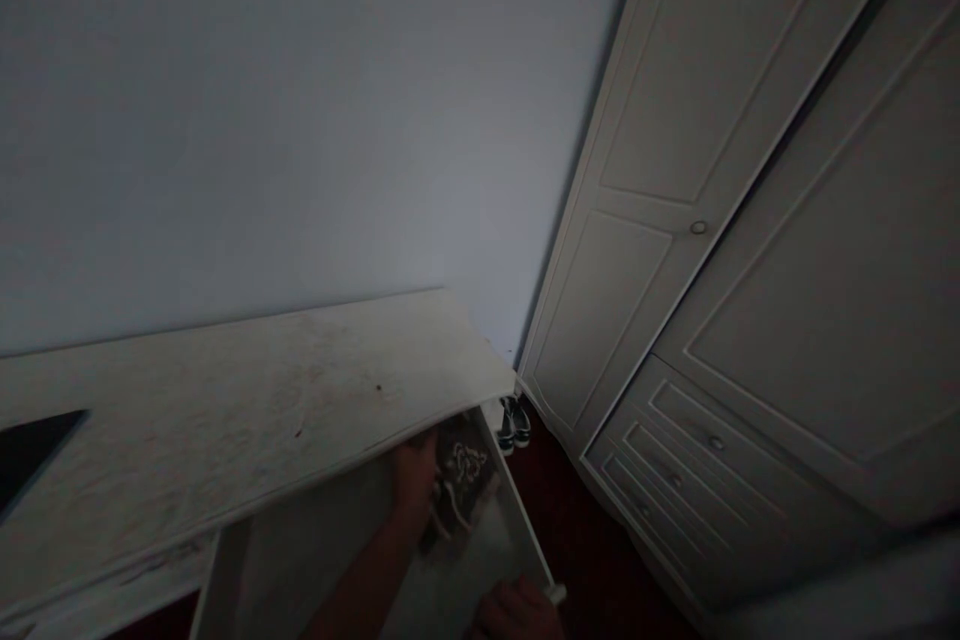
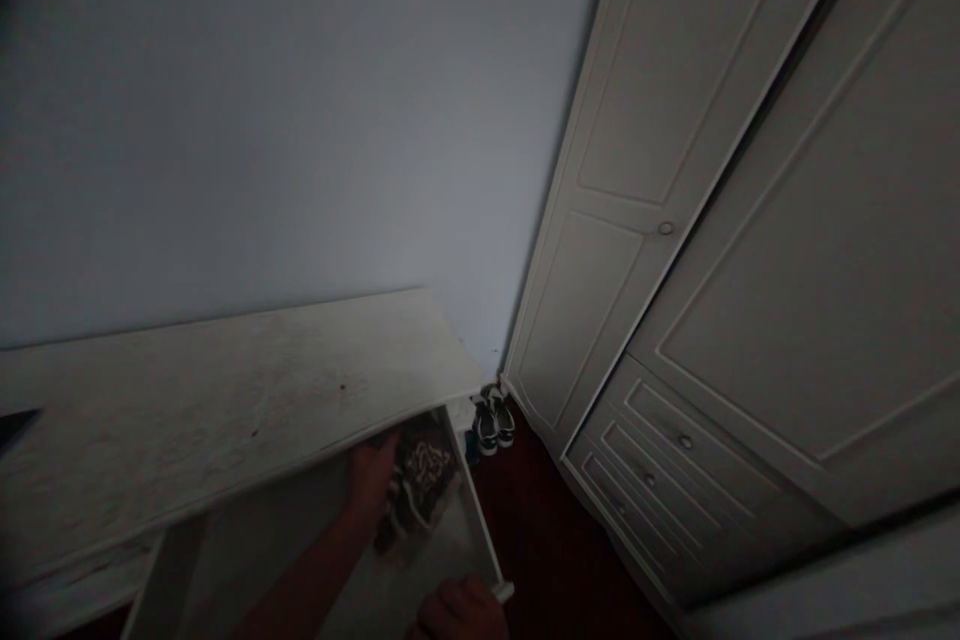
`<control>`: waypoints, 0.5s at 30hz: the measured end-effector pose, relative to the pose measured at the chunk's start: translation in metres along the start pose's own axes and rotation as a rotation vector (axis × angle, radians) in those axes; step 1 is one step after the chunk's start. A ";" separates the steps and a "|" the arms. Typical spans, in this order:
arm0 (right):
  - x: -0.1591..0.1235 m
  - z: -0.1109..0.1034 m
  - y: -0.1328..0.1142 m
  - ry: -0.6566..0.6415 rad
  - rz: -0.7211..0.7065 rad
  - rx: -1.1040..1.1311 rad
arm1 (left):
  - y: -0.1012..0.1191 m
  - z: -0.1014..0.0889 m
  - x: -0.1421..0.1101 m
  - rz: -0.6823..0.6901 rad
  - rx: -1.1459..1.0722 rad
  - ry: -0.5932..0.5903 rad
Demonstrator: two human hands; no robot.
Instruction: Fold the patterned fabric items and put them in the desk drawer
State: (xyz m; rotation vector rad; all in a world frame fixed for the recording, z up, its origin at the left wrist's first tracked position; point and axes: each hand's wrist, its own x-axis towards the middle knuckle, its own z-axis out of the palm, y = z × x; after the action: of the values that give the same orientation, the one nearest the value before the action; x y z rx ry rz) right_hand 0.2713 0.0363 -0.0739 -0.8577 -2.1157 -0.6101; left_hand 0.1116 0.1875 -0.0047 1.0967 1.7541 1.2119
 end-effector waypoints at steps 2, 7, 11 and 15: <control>0.000 0.001 0.000 -0.016 0.008 -0.015 | 0.010 0.025 -0.001 0.027 -0.003 -0.019; 0.002 0.002 0.000 0.001 -0.003 -0.046 | 0.022 0.053 -0.014 0.102 0.048 -0.188; 0.004 0.002 0.000 0.030 -0.024 0.011 | 0.012 0.030 -0.036 0.212 0.118 -0.384; 0.003 -0.001 0.003 0.017 0.048 0.042 | -0.002 0.004 -0.066 0.299 0.191 -0.639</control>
State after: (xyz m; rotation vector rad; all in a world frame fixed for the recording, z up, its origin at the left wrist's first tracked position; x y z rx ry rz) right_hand 0.2722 0.0384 -0.0706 -0.8742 -2.0793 -0.5450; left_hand 0.1393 0.1276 -0.0013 1.6823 1.2514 0.7345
